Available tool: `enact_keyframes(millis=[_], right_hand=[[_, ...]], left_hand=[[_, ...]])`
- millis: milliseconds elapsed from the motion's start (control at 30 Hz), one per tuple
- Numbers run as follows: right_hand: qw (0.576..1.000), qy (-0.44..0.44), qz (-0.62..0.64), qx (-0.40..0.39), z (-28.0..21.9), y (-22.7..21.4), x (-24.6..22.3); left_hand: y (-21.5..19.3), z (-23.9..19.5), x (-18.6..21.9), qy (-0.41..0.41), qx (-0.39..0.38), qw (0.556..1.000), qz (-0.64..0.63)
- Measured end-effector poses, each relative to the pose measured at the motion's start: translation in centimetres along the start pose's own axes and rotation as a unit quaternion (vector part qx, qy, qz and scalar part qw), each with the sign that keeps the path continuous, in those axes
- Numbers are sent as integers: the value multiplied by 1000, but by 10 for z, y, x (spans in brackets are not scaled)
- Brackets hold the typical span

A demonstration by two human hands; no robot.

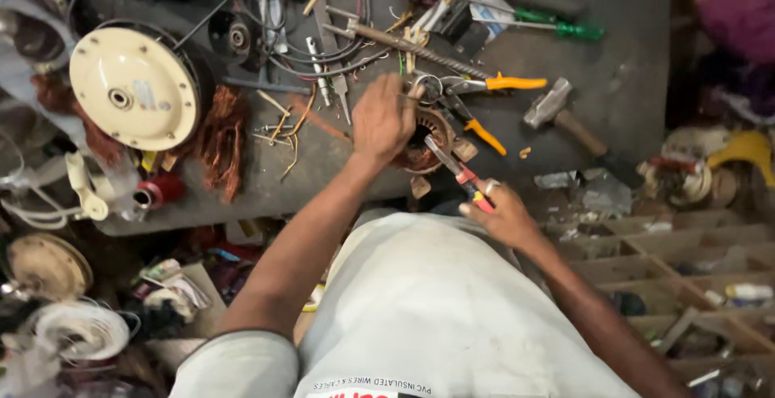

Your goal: The person uses pliers and a screwdriver to remove copper windings from a motor stator on a cluttered workbench. They repeatedly pull and cut the wires, occasionally adjusting the stator's position.

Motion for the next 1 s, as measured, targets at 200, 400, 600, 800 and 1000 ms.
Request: enact_keyframes(millis=[200,400,600,800,1000], right_hand=[[813,155,481,-290,3,15,13],[878,200,333,-281,25,-4,27],[861,210,400,-233,21,23,73],[945,263,9,-194,17,2,66],[930,291,-223,-27,-12,-15,-2]], left_hand=[[-2,-60,35,32,-29,997,60],[4,-72,43,-1,1,1000,24],[-5,-89,44,57,28,998,8],[-9,-13,15,-22,-12,999,35],[61,47,-12,-76,-136,988,18]])
Point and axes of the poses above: each hand's wrist, its own z-axis towards the middle knuckle, its own y-axis out of the palm, x = y × z, the point moved 10 cm from there along z, towards the middle knuckle, and after that the axes turned 11 degrees about -x, right-handed, at the moved point
